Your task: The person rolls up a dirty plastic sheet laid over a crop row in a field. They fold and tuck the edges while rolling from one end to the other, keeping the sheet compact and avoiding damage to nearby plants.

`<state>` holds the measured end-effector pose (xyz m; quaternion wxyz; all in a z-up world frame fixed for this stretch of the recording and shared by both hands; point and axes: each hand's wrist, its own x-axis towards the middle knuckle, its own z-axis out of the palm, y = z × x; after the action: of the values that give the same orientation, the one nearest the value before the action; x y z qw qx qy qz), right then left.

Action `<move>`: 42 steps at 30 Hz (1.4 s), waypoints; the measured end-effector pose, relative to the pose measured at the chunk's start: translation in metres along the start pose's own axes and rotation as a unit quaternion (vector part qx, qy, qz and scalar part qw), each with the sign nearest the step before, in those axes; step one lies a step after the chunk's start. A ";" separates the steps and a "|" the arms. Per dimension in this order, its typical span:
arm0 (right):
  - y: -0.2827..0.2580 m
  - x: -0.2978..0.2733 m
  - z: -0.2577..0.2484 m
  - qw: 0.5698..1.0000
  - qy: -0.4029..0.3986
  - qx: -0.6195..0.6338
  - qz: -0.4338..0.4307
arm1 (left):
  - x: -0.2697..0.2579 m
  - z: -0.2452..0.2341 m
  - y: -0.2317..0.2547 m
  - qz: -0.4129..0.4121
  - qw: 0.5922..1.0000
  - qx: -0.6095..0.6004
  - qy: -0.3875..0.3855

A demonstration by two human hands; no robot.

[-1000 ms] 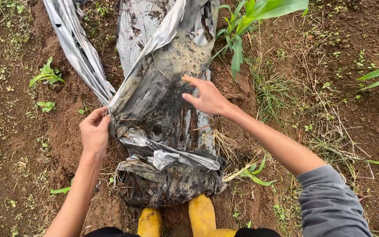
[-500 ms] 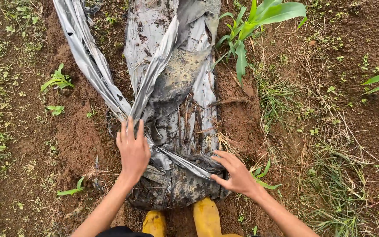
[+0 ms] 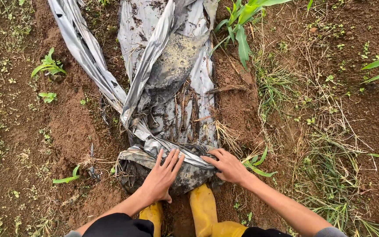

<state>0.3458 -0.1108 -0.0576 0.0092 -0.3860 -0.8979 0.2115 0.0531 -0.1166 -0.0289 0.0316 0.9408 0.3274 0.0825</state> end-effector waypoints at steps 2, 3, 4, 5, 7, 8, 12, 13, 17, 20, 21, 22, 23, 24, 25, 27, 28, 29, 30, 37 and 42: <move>0.008 0.007 -0.003 0.999 0.016 0.032 -0.012 | 0.001 -0.020 0.006 -0.011 1.000 -0.027 0.011; 0.011 0.010 -0.010 0.997 -0.026 0.066 -0.002 | 0.001 -0.034 0.009 0.004 1.000 0.014 0.007; 0.014 0.013 -0.017 0.993 -0.068 0.100 0.009 | 0.001 -0.047 0.011 0.019 0.998 0.055 0.002; 0.015 0.017 -0.021 0.992 -0.069 0.102 0.011 | -0.005 -0.042 0.012 0.021 0.998 0.053 0.001; 0.018 0.026 -0.031 0.987 -0.086 0.133 0.012 | -0.018 -0.032 0.014 0.023 0.998 0.050 -0.005; 0.019 0.029 -0.033 0.987 -0.087 0.134 0.012 | -0.022 -0.030 0.014 0.022 0.998 0.050 -0.006; 0.025 0.047 -0.047 0.970 -0.116 0.206 0.063 | -0.037 0.004 0.004 -0.008 0.997 0.074 -0.016; 0.027 0.051 -0.051 0.964 -0.126 0.223 0.078 | -0.041 0.018 0.002 -0.010 0.996 0.089 -0.019; 0.029 0.061 -0.072 0.946 -0.137 0.277 0.101 | -0.025 0.005 -0.018 -0.022 0.995 0.029 -0.096; 0.044 0.075 -0.082 0.946 -0.081 0.295 0.104 | 0.007 -0.028 -0.039 -0.125 0.955 -0.126 -0.238; 0.054 0.083 -0.079 0.941 -0.050 0.312 0.118 | 0.017 -0.037 -0.049 -0.173 0.936 -0.175 -0.252; 0.064 0.090 -0.077 0.935 -0.019 0.328 0.132 | 0.027 -0.045 -0.058 -0.220 0.911 -0.223 -0.266; 0.062 0.096 -0.095 0.935 -0.019 0.327 0.132 | 0.039 -0.057 -0.068 -0.220 0.912 -0.223 -0.265; 0.059 0.102 -0.114 0.925 -0.056 0.327 0.184 | 0.051 -0.070 -0.077 -0.253 0.882 -0.282 -0.282; 0.056 0.108 -0.132 0.911 -0.092 0.327 0.235 | 0.062 -0.083 -0.087 -0.284 0.846 -0.337 -0.298; 0.091 0.109 -0.127 0.895 -0.032 0.384 0.225 | 0.064 -0.071 -0.105 -0.294 0.832 -0.356 -0.308; 0.108 0.110 -0.126 0.873 0.027 0.438 0.213 | 0.066 -0.065 -0.115 -0.304 0.817 -0.375 -0.316; 0.139 0.111 -0.105 0.873 0.029 0.437 0.213 | 0.072 -0.070 -0.122 -0.303 0.818 -0.374 -0.315; 0.169 0.112 -0.085 0.920 0.107 0.280 0.252 | 0.079 -0.075 -0.128 -0.313 0.816 -0.373 -0.312; 0.199 0.122 -0.033 0.946 0.206 0.007 0.252 | 0.088 -0.042 -0.156 -0.337 0.802 -0.403 -0.283; 0.180 0.141 -0.037 0.949 0.174 -0.010 0.263 | 0.085 -0.054 -0.144 -0.335 0.814 -0.364 -0.305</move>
<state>0.3777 0.1113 -0.1143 0.1053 -0.6391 -0.7511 0.1274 0.0217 0.0492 0.0194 0.4956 0.6693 0.5423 -0.1114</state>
